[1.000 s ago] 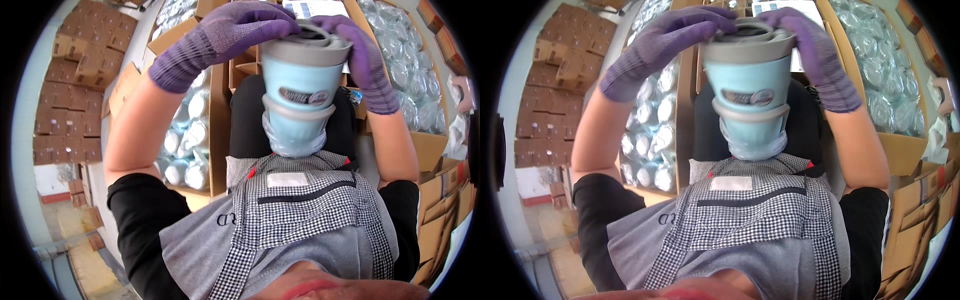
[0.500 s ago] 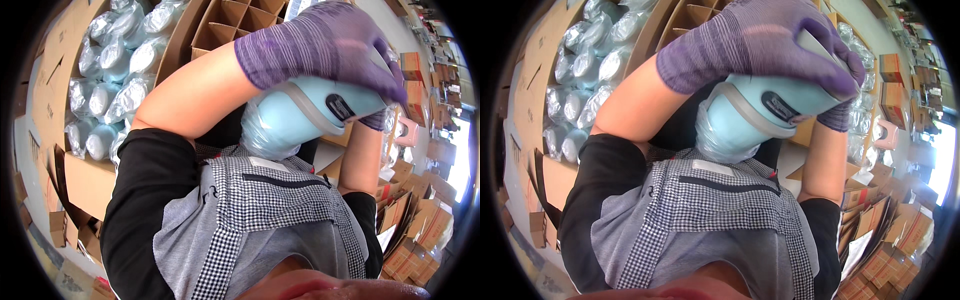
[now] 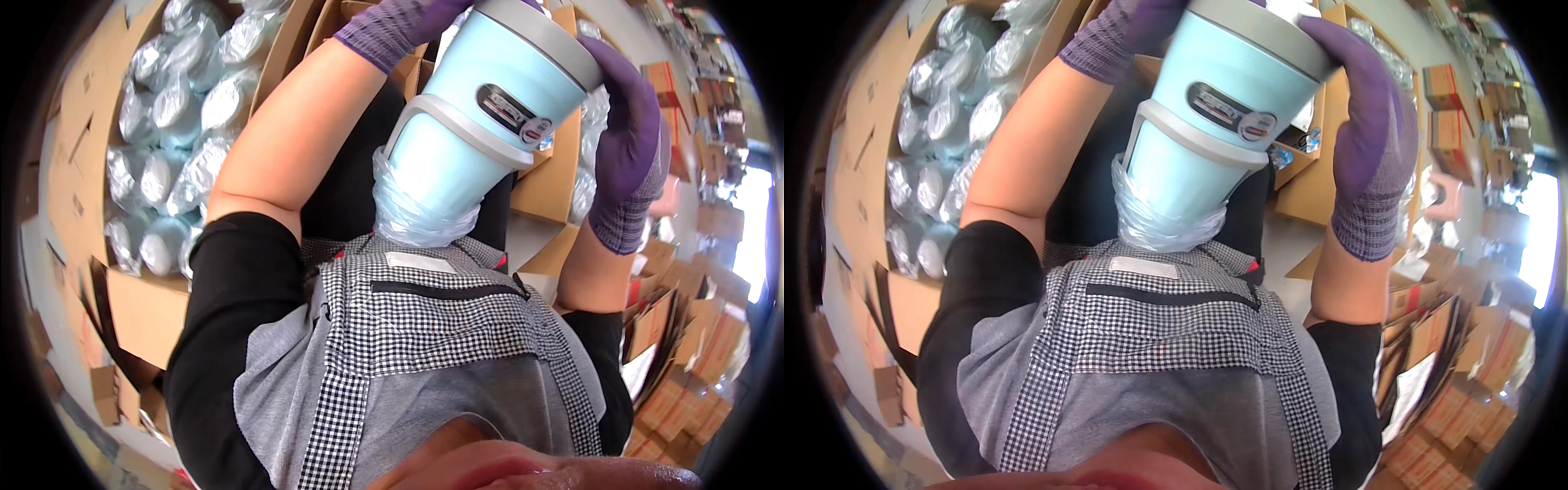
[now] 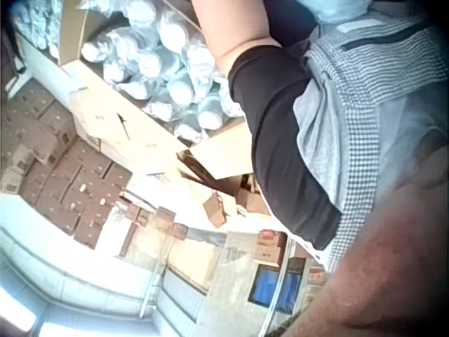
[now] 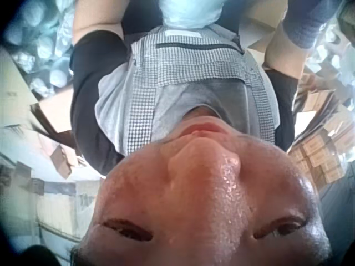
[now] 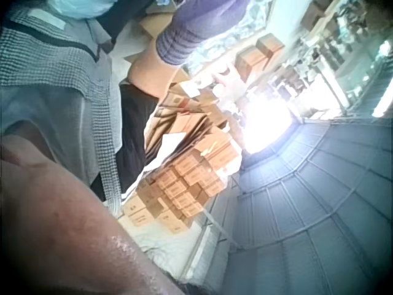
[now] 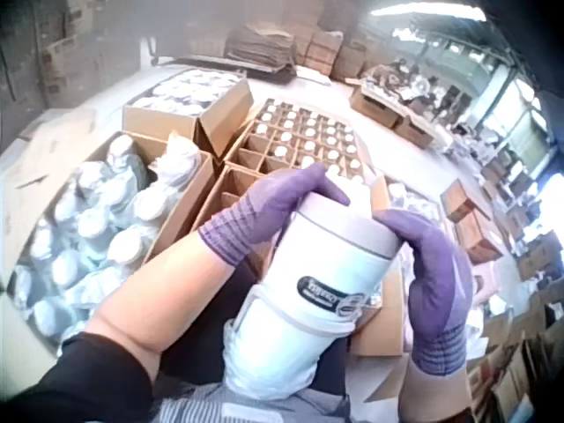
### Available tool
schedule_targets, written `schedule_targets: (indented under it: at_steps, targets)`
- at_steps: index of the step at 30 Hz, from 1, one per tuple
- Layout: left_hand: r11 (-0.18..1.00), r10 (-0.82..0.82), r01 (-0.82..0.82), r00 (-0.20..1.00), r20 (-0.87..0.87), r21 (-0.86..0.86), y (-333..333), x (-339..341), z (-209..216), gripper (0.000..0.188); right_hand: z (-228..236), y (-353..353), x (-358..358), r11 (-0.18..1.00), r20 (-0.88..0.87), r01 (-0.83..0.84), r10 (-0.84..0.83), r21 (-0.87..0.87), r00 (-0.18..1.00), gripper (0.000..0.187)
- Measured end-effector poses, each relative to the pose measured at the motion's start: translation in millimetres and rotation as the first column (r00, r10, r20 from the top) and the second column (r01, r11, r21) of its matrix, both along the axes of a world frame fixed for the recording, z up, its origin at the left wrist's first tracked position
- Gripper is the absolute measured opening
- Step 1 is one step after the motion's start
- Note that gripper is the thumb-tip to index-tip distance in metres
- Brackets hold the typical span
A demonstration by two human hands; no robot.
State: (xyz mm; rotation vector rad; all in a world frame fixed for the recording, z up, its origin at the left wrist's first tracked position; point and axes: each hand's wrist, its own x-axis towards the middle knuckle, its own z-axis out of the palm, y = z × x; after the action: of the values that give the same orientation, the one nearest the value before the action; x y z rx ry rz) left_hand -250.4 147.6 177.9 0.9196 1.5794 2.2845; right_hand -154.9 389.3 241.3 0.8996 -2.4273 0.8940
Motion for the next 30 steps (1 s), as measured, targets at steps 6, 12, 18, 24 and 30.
schedule_targets:
  at_steps: [6,12,18,24,30]
  targets:
    - [0.932,0.321,-0.361,0.838,-0.442,-0.008,10.2,24.1,2.3,0.043,-11.3,-10.5,-22.1,0.998,0.224,0.069,-0.069,0.009,0.972,0.041]
    - [0.821,0.338,-0.530,0.751,-0.567,-0.212,21.5,66.6,35.0,0.031,-54.9,10.6,-69.2,0.747,0.109,-0.367,0.503,-0.554,0.858,0.039]
    - [0.284,0.055,-0.922,0.289,-0.956,-0.262,84.2,72.6,73.0,0.021,-102.7,-10.7,-115.2,0.240,0.301,0.203,0.880,-0.949,0.368,0.031]
    - [0.866,-0.077,-0.217,0.832,-0.549,-0.450,-6.5,-10.7,47.5,0.053,-45.8,23.6,-77.3,0.617,0.039,-0.362,0.539,-0.699,0.841,0.032]
    - [0.978,0.146,-0.172,0.970,0.195,0.121,25.8,-9.3,-20.9,0.084,-19.6,0.5,-36.9,0.874,0.003,-0.172,0.194,-0.454,0.981,0.031]
